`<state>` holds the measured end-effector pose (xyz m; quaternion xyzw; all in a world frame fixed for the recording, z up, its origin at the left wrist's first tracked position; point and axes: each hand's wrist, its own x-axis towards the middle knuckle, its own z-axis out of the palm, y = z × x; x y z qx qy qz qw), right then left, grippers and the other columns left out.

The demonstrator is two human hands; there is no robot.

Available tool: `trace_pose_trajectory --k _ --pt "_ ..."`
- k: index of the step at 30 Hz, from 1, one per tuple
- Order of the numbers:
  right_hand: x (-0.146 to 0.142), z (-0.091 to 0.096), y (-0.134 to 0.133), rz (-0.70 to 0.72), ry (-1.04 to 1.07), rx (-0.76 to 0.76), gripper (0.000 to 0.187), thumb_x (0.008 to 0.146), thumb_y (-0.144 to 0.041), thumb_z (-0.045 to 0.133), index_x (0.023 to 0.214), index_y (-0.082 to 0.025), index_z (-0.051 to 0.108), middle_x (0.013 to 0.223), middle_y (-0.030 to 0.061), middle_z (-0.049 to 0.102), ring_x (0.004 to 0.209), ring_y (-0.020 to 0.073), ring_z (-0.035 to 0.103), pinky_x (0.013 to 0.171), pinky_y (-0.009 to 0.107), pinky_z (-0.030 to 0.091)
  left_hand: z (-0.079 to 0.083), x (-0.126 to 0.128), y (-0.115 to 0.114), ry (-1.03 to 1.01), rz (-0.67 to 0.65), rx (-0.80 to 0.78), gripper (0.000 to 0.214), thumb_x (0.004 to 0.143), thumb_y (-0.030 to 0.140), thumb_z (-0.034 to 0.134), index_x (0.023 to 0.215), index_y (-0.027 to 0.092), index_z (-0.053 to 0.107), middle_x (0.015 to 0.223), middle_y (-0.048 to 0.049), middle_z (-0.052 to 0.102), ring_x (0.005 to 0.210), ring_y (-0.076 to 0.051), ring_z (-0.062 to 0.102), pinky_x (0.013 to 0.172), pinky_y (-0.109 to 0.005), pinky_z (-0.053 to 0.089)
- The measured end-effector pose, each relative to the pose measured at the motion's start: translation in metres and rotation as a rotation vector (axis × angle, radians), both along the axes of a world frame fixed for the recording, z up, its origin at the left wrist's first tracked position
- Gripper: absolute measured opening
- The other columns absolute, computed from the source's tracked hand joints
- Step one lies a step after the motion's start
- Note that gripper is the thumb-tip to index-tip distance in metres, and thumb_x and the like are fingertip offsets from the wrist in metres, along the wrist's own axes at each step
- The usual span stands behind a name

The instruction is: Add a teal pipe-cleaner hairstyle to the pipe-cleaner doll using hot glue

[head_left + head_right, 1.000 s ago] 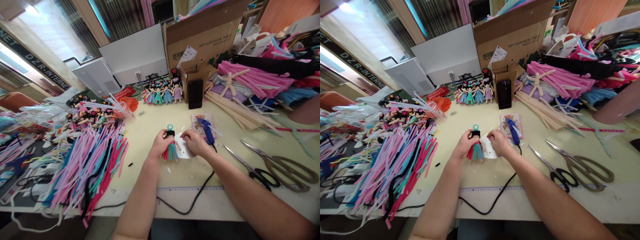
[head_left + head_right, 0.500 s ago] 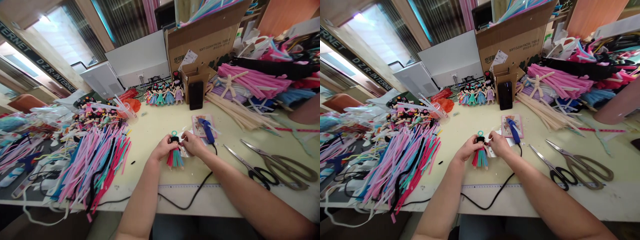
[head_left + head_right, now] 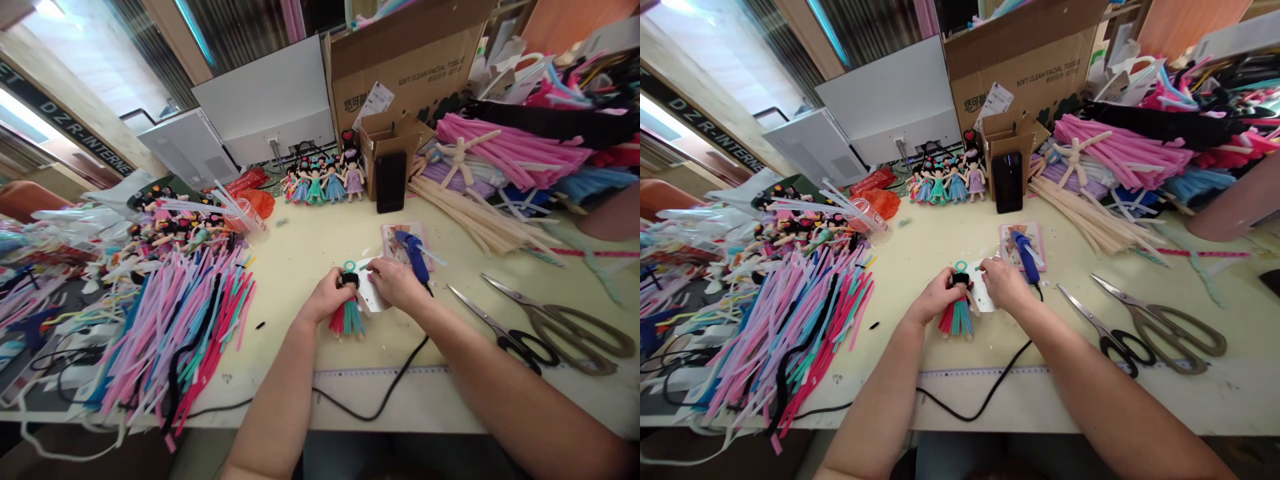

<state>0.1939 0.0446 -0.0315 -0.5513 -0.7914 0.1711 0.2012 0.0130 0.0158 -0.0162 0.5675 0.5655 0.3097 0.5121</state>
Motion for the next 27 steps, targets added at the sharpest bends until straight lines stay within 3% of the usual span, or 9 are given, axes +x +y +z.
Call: trace_pose_trajectory --k 5,10,14,18,27 --pt "0.001 -0.001 0.000 -0.049 0.011 -0.068 0.022 0.083 -0.015 0.051 0.100 -0.018 0.064 0.086 0.0072 0.070 0.080 0.0209 0.063 0.068 0.027 0.039 0.004 0.007 -0.005 -0.146 -0.017 0.031 0.034 0.070 0.018 0.061 0.103 0.017 0.051 0.084 0.0001 0.058 0.077 -0.013 0.055 0.070 -0.024 0.046" --pt "-0.004 -0.003 -0.002 -0.043 0.062 -0.072 0.028 0.083 -0.013 0.045 0.104 -0.016 0.062 0.077 0.0075 0.068 0.074 0.0209 0.062 0.066 0.028 0.039 0.003 0.015 -0.008 -0.094 -0.051 0.068 0.033 0.069 0.016 0.060 0.101 0.018 0.053 0.082 0.0014 0.057 0.075 -0.012 0.053 0.069 -0.023 0.044" --pt "-0.005 -0.005 0.001 -0.063 0.165 -0.168 0.027 0.080 -0.013 0.049 0.103 -0.018 0.063 0.080 0.0045 0.070 0.073 0.0168 0.061 0.067 0.025 0.041 0.004 0.013 -0.007 -0.104 0.014 0.089 0.033 0.068 0.017 0.060 0.100 0.018 0.053 0.080 0.0021 0.055 0.074 -0.011 0.052 0.068 -0.022 0.043" --pt "-0.005 -0.008 0.005 -0.099 0.180 -0.258 0.025 0.081 -0.018 0.049 0.100 -0.019 0.065 0.066 0.0006 0.067 0.058 0.0133 0.058 0.058 0.023 0.041 0.001 0.004 -0.004 -0.142 0.050 0.067 0.032 0.068 0.019 0.062 0.099 0.017 0.052 0.080 0.0016 0.055 0.072 -0.011 0.052 0.066 -0.022 0.044" --pt "-0.008 0.002 0.004 -0.079 0.164 -0.353 0.015 0.072 -0.015 0.056 0.076 -0.020 0.069 0.068 0.0009 0.067 0.061 0.0130 0.058 0.056 0.021 0.039 -0.008 -0.003 0.000 -0.162 0.035 0.074 0.029 0.069 0.020 0.064 0.096 0.017 0.054 0.076 0.0030 0.054 0.069 -0.010 0.053 0.066 -0.022 0.044"
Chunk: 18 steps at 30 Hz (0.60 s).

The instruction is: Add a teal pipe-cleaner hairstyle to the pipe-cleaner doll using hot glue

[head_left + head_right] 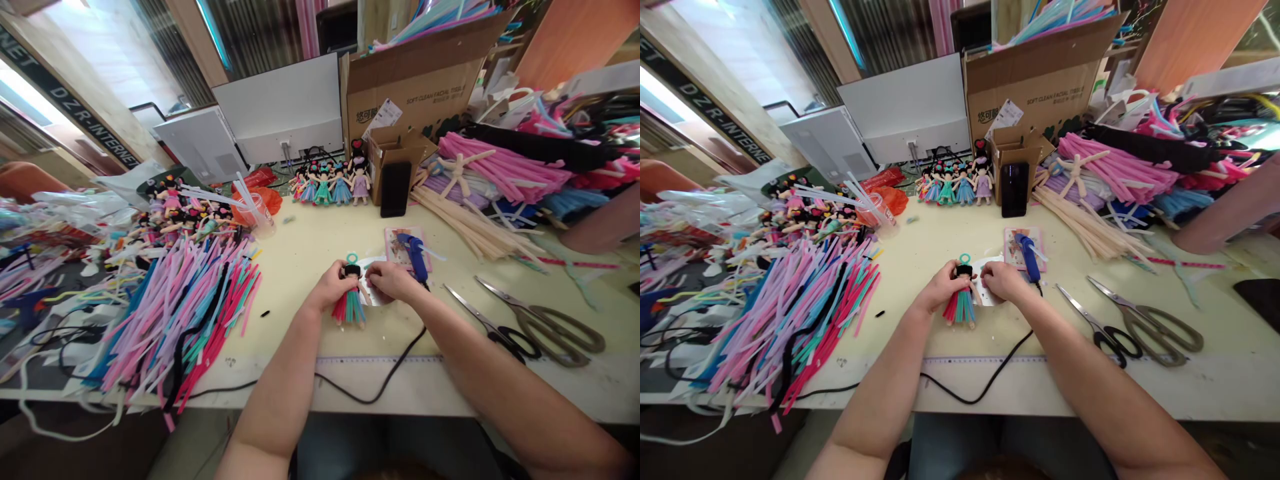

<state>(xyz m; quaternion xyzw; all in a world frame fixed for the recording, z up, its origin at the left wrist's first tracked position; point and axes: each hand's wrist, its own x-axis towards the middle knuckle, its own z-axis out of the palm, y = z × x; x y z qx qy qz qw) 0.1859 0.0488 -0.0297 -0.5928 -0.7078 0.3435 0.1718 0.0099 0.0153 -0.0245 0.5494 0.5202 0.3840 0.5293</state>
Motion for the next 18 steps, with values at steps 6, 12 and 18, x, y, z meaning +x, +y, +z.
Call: trace_pose_trajectory --k 6,12,18 --pt "-0.003 0.002 -0.001 -0.041 0.074 -0.072 0.010 0.072 -0.027 0.061 0.070 -0.018 0.064 0.058 0.0000 0.064 0.049 0.0108 0.054 0.047 0.020 0.036 0.004 -0.007 0.000 -0.073 0.016 -0.032 0.033 0.067 0.019 0.068 0.097 0.017 0.054 0.081 0.0000 0.060 0.079 -0.014 0.060 0.075 -0.026 0.048" --pt "-0.001 -0.007 0.002 -0.090 0.208 -0.144 0.010 0.073 -0.016 0.059 0.083 -0.018 0.062 0.054 -0.0029 0.060 0.045 0.0086 0.053 0.043 0.016 0.039 0.003 -0.012 0.003 -0.116 0.008 -0.047 0.035 0.066 0.018 0.067 0.098 0.017 0.052 0.084 -0.0016 0.061 0.081 -0.015 0.061 0.078 -0.030 0.048" --pt "-0.001 -0.006 0.000 -0.136 0.358 -0.216 0.015 0.080 -0.009 0.049 0.091 -0.016 0.057 0.061 -0.0006 0.064 0.050 0.0080 0.056 0.043 0.015 0.044 0.009 -0.005 -0.002 -0.100 -0.077 -0.050 0.035 0.068 0.020 0.063 0.100 0.017 0.052 0.082 -0.0001 0.057 0.078 -0.014 0.057 0.073 -0.028 0.047"
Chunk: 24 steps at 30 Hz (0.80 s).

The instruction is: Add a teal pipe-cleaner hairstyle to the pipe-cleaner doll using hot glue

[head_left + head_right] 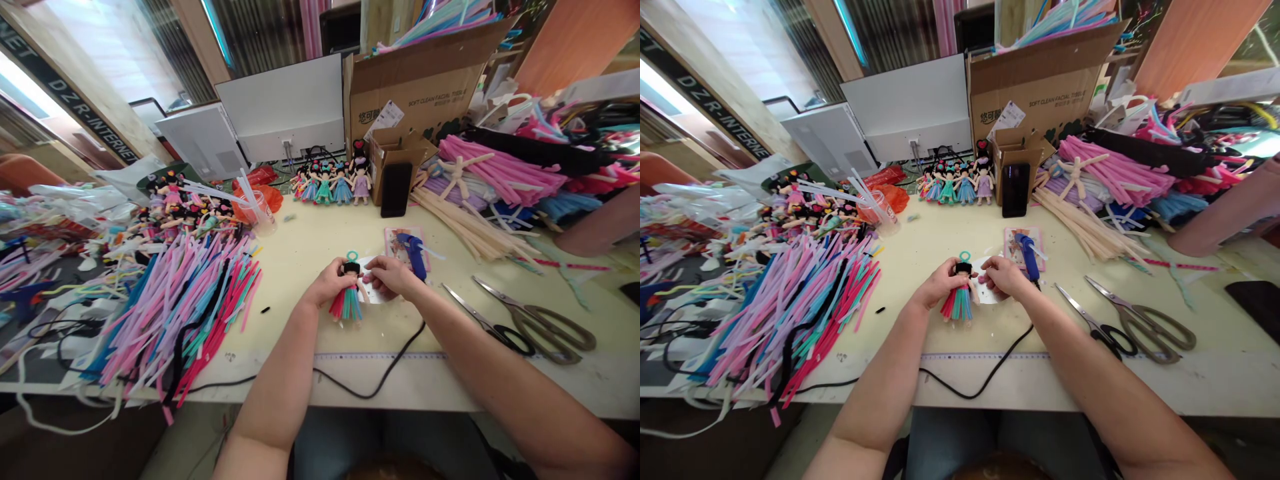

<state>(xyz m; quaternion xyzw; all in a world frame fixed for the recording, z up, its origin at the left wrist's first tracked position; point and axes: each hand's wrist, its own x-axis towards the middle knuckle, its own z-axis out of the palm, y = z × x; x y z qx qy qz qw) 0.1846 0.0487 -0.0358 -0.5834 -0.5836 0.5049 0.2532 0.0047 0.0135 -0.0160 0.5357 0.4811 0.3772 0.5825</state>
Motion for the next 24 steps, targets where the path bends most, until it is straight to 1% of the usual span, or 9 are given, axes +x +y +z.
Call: trace_pose_trajectory --k 3,9,11,14,16,19,21,24 --pt "-0.002 0.000 -0.001 -0.017 0.034 -0.004 0.014 0.080 -0.008 0.048 0.089 -0.017 0.054 0.063 -0.0008 0.064 0.048 0.0069 0.055 0.041 0.013 0.043 0.000 0.003 -0.001 0.084 0.000 0.018 0.034 0.067 0.020 0.063 0.100 0.017 0.053 0.079 0.0017 0.054 0.073 -0.012 0.054 0.070 -0.025 0.045" --pt "-0.002 0.002 -0.003 -0.024 0.075 -0.014 0.014 0.079 -0.009 0.048 0.089 -0.017 0.055 0.066 -0.0003 0.065 0.049 0.0065 0.054 0.040 0.013 0.042 -0.011 0.004 0.003 0.185 -0.014 0.051 0.032 0.071 0.022 0.061 0.101 0.017 0.055 0.080 0.0012 0.055 0.072 -0.011 0.052 0.066 -0.023 0.044" --pt "-0.001 0.006 -0.005 -0.032 0.094 -0.011 0.015 0.079 -0.010 0.047 0.089 -0.017 0.055 0.069 -0.0001 0.065 0.050 0.0068 0.055 0.041 0.014 0.043 -0.013 0.004 0.003 0.193 -0.019 0.054 0.031 0.071 0.022 0.062 0.102 0.017 0.055 0.081 0.0007 0.056 0.073 -0.012 0.054 0.067 -0.023 0.045" --pt "0.005 0.013 -0.011 -0.073 0.122 0.004 0.014 0.078 -0.013 0.048 0.088 -0.018 0.055 0.074 -0.0006 0.064 0.050 0.0063 0.055 0.042 0.015 0.043 -0.011 0.007 0.002 0.133 -0.022 0.023 0.033 0.070 0.019 0.065 0.102 0.016 0.055 0.086 -0.0019 0.061 0.081 -0.014 0.060 0.073 -0.025 0.048" --pt "0.014 0.017 -0.016 -0.095 0.135 0.019 0.011 0.078 -0.016 0.050 0.087 -0.018 0.056 0.069 -0.0022 0.061 0.048 0.0063 0.053 0.042 0.017 0.043 -0.007 0.009 0.001 0.081 -0.017 -0.014 0.034 0.069 0.016 0.066 0.101 0.016 0.054 0.090 -0.0042 0.063 0.087 -0.017 0.063 0.075 -0.027 0.049" --pt "0.037 0.018 -0.024 -0.064 0.117 0.064 0.010 0.076 -0.026 0.055 0.082 -0.017 0.056 0.053 -0.0060 0.050 0.042 0.0073 0.047 0.040 0.018 0.040 -0.002 0.010 0.000 -0.004 -0.004 -0.076 0.035 0.068 0.013 0.065 0.100 0.015 0.052 0.092 -0.0065 0.064 0.092 -0.020 0.065 0.075 -0.030 0.051" --pt "0.056 0.018 -0.030 -0.028 0.059 0.085 0.015 0.074 -0.033 0.058 0.076 -0.018 0.054 0.049 -0.0071 0.046 0.042 0.0079 0.045 0.040 0.019 0.038 -0.001 0.008 0.000 -0.067 0.002 -0.099 0.038 0.068 0.011 0.065 0.102 0.015 0.050 0.093 -0.0078 0.064 0.092 -0.021 0.066 0.074 -0.032 0.052" --pt "0.084 0.019 -0.035 0.002 -0.082 0.104 0.020 0.072 -0.039 0.059 0.069 -0.020 0.053 0.048 -0.0072 0.045 0.042 0.0084 0.044 0.041 0.021 0.035 -0.001 0.003 0.001 -0.106 0.011 -0.091 0.039 0.068 0.012 0.064 0.104 0.015 0.049 0.097 -0.0094 0.065 0.092 -0.021 0.066 0.074 -0.033 0.053"
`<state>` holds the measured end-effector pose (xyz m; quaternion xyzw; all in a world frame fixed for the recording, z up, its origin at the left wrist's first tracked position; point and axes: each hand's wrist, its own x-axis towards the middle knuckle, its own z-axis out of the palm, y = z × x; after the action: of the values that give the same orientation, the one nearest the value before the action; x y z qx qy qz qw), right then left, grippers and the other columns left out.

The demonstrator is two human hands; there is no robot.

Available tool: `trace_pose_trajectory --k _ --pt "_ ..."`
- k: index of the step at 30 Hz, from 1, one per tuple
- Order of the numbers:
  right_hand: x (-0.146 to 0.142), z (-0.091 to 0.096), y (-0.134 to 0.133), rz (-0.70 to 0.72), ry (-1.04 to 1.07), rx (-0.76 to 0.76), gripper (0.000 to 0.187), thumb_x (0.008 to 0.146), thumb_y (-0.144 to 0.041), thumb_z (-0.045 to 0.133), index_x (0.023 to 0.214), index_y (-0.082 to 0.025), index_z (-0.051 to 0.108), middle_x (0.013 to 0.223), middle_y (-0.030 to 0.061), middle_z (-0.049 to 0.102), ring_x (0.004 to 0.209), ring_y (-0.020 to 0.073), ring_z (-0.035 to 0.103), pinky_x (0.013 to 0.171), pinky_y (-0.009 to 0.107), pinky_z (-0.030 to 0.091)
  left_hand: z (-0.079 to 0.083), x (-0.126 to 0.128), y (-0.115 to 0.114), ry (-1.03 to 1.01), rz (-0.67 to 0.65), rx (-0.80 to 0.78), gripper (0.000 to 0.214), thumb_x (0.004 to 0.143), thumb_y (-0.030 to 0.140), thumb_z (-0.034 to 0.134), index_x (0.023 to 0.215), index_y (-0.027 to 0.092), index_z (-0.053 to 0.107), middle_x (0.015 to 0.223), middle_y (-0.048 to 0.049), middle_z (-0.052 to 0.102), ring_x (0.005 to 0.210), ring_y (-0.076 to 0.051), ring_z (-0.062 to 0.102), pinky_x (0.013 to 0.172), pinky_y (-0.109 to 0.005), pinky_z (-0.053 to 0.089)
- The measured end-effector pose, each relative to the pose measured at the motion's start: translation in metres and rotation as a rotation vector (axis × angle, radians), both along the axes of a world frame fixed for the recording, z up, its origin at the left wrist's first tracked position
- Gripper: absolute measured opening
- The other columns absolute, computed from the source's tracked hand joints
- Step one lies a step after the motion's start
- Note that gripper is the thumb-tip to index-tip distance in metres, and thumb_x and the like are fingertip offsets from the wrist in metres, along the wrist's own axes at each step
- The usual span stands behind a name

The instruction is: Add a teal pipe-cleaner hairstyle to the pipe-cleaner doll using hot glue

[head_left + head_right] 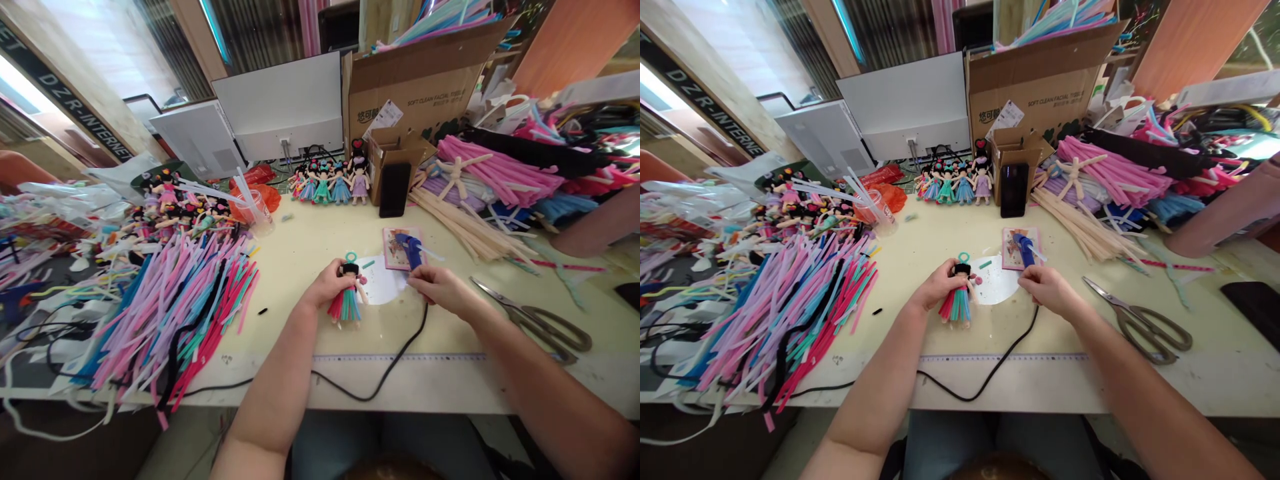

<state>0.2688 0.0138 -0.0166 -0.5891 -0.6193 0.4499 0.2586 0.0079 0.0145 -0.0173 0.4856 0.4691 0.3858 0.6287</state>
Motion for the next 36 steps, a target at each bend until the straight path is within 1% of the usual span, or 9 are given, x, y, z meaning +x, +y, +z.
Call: trace_pose_trajectory --k 3,6,10,13,16,19,26,29,36 --pt "0.021 0.006 0.005 -0.046 -0.169 0.057 0.024 0.071 -0.042 0.061 0.066 -0.021 0.052 0.048 -0.0060 0.047 0.043 0.0098 0.045 0.042 0.022 0.034 0.001 -0.004 0.000 -0.022 0.015 0.002 0.040 0.068 0.013 0.065 0.105 0.015 0.050 0.099 -0.0094 0.064 0.088 -0.019 0.066 0.076 -0.034 0.053" --pt "0.028 0.011 0.021 -0.195 -0.320 0.178 0.027 0.068 -0.046 0.065 0.069 -0.020 0.056 0.056 -0.0023 0.056 0.051 0.0125 0.051 0.047 0.024 0.037 0.003 -0.005 -0.001 -0.077 0.022 -0.014 0.040 0.067 0.015 0.068 0.103 0.015 0.049 0.097 -0.0090 0.065 0.084 -0.019 0.067 0.076 -0.035 0.054" --pt "0.016 0.002 0.046 -0.209 -0.212 0.241 0.042 0.063 -0.044 0.072 0.096 -0.019 0.064 0.082 0.0029 0.067 0.069 0.0169 0.060 0.058 0.026 0.044 0.002 -0.004 0.000 -0.101 0.011 -0.018 0.041 0.068 0.018 0.068 0.104 0.015 0.048 0.095 -0.0084 0.066 0.083 -0.019 0.067 0.075 -0.034 0.054" --pt "0.003 -0.013 0.058 -0.179 -0.124 0.221 0.046 0.068 -0.046 0.068 0.106 -0.020 0.066 0.086 0.0040 0.069 0.074 0.0187 0.062 0.062 0.027 0.047 0.001 -0.004 0.000 -0.078 0.017 -0.013 0.042 0.068 0.018 0.068 0.105 0.015 0.048 0.094 -0.0083 0.066 0.083 -0.018 0.067 0.074 -0.033 0.054" --pt "-0.002 -0.022 0.063 -0.256 -0.175 0.235 0.040 0.071 -0.047 0.065 0.100 -0.021 0.069 0.087 0.0053 0.070 0.078 0.0215 0.062 0.062 0.029 0.048 0.002 -0.003 0.000 -0.102 0.019 -0.016 0.042 0.069 0.018 0.068 0.106 0.016 0.048 0.093 -0.0072 0.066 0.083 -0.018 0.067 0.074 -0.034 0.054" --pt "0.000 -0.022 0.064 -0.335 -0.189 0.205 0.036 0.073 -0.049 0.061 0.087 -0.017 0.070 0.072 0.0053 0.067 0.070 0.0218 0.062 0.056 0.028 0.047 0.003 -0.001 -0.001 -0.134 0.021 -0.019 0.041 0.069 0.018 0.068 0.105 0.017 0.048 0.091 -0.0055 0.066 0.082 -0.018 0.068 0.074 -0.034 0.054" --pt "-0.007 0.005 0.058 -0.436 0.338 0.025 0.029 0.076 -0.036 0.058 0.094 -0.015 0.064 0.074 0.0057 0.067 0.058 0.0169 0.061 0.046 0.026 0.048 0.005 -0.001 0.000 -0.128 0.039 -0.005 0.040 0.067 0.020 0.069 0.102 0.017 0.050 0.091 -0.0050 0.065 0.082 -0.018 0.067 0.072 -0.032 0.054" --pt "-0.017 0.020 0.055 -0.385 0.408 0.007 0.028 0.076 -0.036 0.059 0.094 -0.015 0.063 0.077 0.0070 0.066 0.055 0.0134 0.057 0.042 0.022 0.044 0.007 0.000 -0.001 -0.157 0.069 -0.017 0.042 0.066 0.020 0.069 0.102 0.017 0.049 0.090 -0.0048 0.066 0.078 -0.018 0.067 0.072 -0.032 0.053" --pt "-0.037 0.035 0.036 -0.030 0.448 0.093 0.034 0.080 -0.049 0.054 0.081 -0.017 0.063 0.083 0.0062 0.065 0.055 0.0090 0.049 0.047 0.021 0.041 0.005 -0.002 0.002 -0.134 0.116 0.039 0.042 0.066 0.016 0.068 0.105 0.015 0.053 0.088 -0.0051 0.065 0.081 -0.015 0.063 0.076 -0.029 0.049"
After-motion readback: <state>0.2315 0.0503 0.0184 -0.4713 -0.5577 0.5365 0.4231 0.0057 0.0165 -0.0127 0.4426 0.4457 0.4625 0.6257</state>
